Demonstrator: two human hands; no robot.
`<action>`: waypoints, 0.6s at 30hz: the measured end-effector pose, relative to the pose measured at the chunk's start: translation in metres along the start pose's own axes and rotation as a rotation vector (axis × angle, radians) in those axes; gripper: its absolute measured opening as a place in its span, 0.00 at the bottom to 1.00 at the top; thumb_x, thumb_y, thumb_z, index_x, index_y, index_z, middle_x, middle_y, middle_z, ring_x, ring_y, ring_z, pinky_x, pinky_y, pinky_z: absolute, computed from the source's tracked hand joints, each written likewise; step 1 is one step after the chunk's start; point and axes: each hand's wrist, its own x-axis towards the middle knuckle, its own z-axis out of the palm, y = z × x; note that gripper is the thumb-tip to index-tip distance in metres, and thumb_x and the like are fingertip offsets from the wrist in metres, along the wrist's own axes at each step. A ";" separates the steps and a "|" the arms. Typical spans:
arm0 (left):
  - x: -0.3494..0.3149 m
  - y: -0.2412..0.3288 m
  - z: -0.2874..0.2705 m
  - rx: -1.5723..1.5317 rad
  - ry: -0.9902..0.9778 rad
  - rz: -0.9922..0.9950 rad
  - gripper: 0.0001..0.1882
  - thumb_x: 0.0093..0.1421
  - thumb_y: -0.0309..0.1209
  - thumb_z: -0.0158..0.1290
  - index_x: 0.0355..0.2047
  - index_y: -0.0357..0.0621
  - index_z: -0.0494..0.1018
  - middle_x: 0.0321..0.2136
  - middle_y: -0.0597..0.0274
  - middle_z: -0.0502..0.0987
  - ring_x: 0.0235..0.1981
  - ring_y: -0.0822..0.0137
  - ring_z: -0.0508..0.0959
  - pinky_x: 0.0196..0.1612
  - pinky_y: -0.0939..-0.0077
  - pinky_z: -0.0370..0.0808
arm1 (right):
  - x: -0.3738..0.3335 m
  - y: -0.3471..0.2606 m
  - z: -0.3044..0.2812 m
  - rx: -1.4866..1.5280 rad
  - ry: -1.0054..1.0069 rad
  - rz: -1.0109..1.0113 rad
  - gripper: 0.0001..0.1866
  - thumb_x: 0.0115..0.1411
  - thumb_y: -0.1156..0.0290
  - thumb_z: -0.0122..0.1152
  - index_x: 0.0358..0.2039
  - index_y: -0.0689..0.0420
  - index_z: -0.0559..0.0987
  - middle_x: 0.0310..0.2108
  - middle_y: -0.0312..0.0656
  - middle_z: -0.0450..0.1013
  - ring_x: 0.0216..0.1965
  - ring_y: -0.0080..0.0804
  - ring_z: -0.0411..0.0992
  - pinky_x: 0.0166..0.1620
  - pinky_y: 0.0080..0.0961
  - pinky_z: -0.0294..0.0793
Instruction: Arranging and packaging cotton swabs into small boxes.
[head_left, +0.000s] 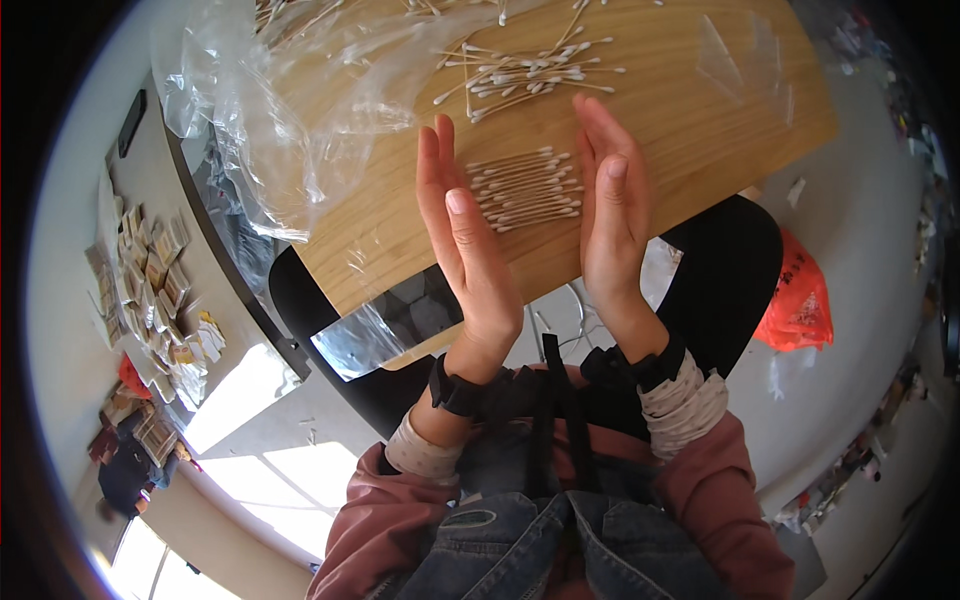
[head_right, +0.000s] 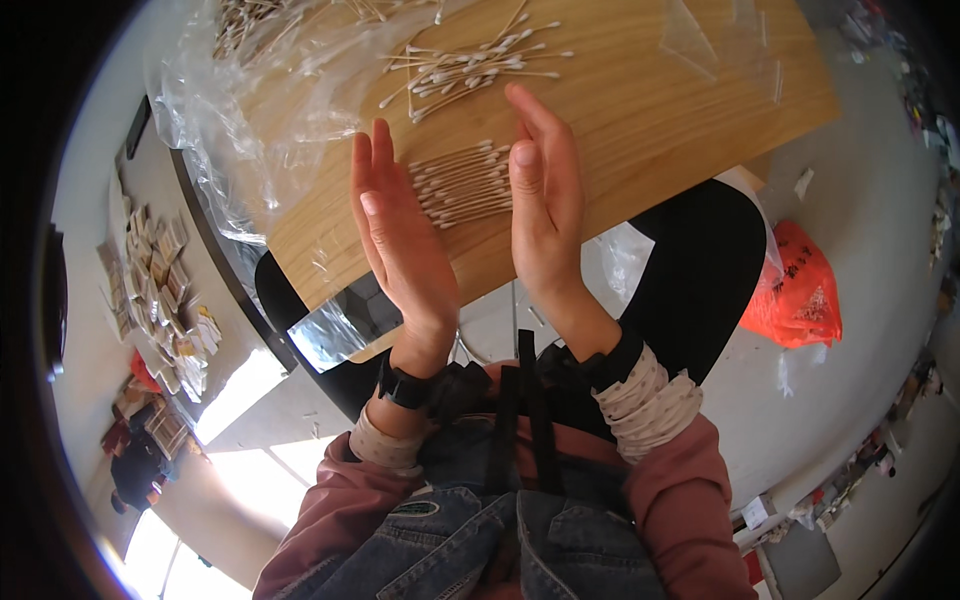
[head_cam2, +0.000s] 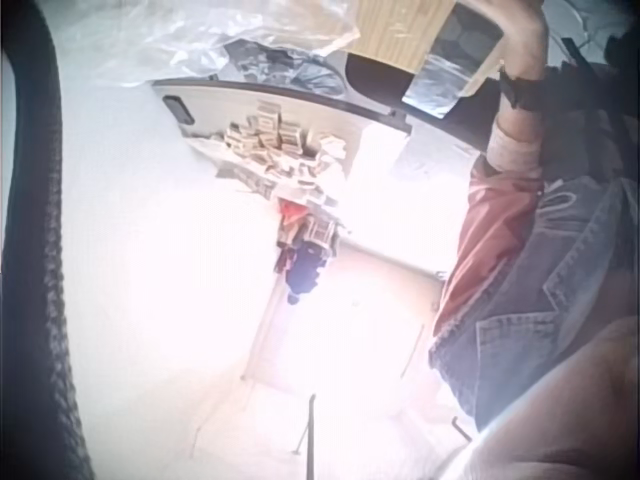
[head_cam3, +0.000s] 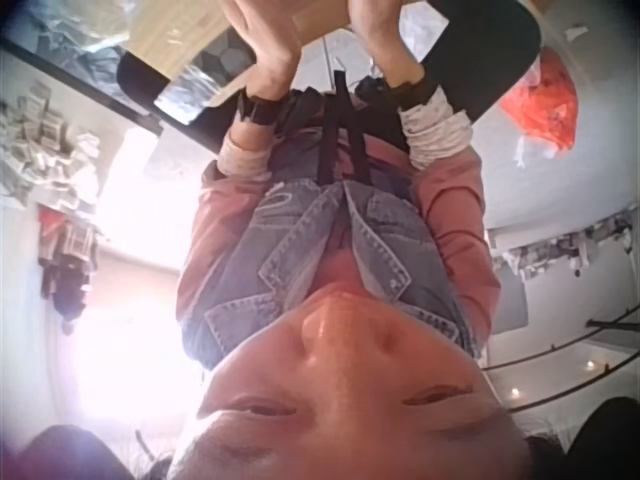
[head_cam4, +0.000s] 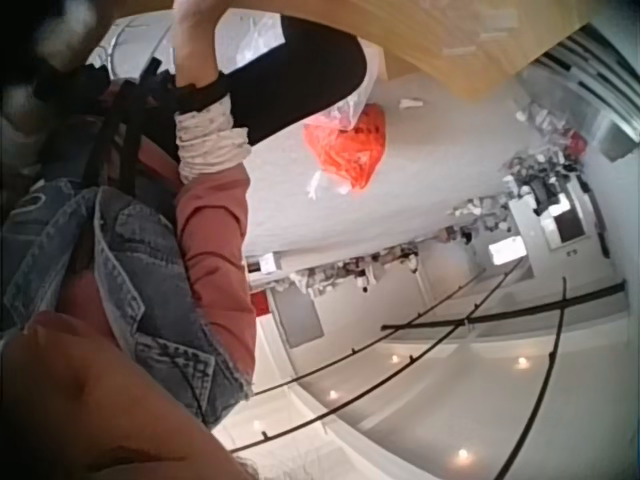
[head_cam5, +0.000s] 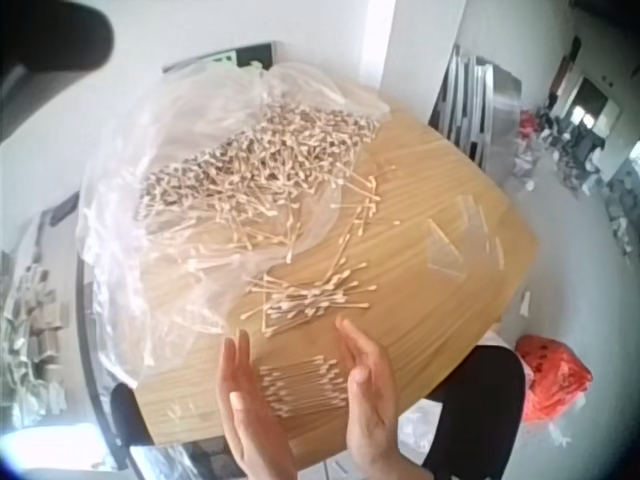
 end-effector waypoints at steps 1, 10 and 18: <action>-0.001 -0.002 0.004 -0.004 -0.007 -0.017 0.33 0.77 0.46 0.32 0.73 0.38 0.48 0.73 0.46 0.52 0.76 0.58 0.48 0.76 0.62 0.40 | -0.001 0.001 0.002 0.017 -0.006 0.012 0.31 0.78 0.51 0.34 0.69 0.63 0.60 0.69 0.53 0.58 0.73 0.41 0.54 0.75 0.40 0.48; 0.016 -0.005 0.002 -0.077 0.069 0.022 0.34 0.77 0.49 0.31 0.73 0.40 0.49 0.73 0.48 0.53 0.75 0.59 0.49 0.76 0.64 0.41 | 0.013 0.002 -0.003 0.063 -0.017 0.041 0.34 0.77 0.48 0.34 0.68 0.64 0.60 0.69 0.54 0.59 0.72 0.41 0.55 0.74 0.39 0.49; 0.015 -0.004 0.001 -0.152 0.037 -0.012 0.34 0.77 0.49 0.34 0.74 0.40 0.47 0.73 0.46 0.52 0.76 0.57 0.48 0.75 0.60 0.41 | 0.014 0.007 -0.001 0.195 0.019 0.056 0.30 0.77 0.51 0.40 0.65 0.63 0.66 0.65 0.49 0.65 0.68 0.38 0.62 0.69 0.33 0.58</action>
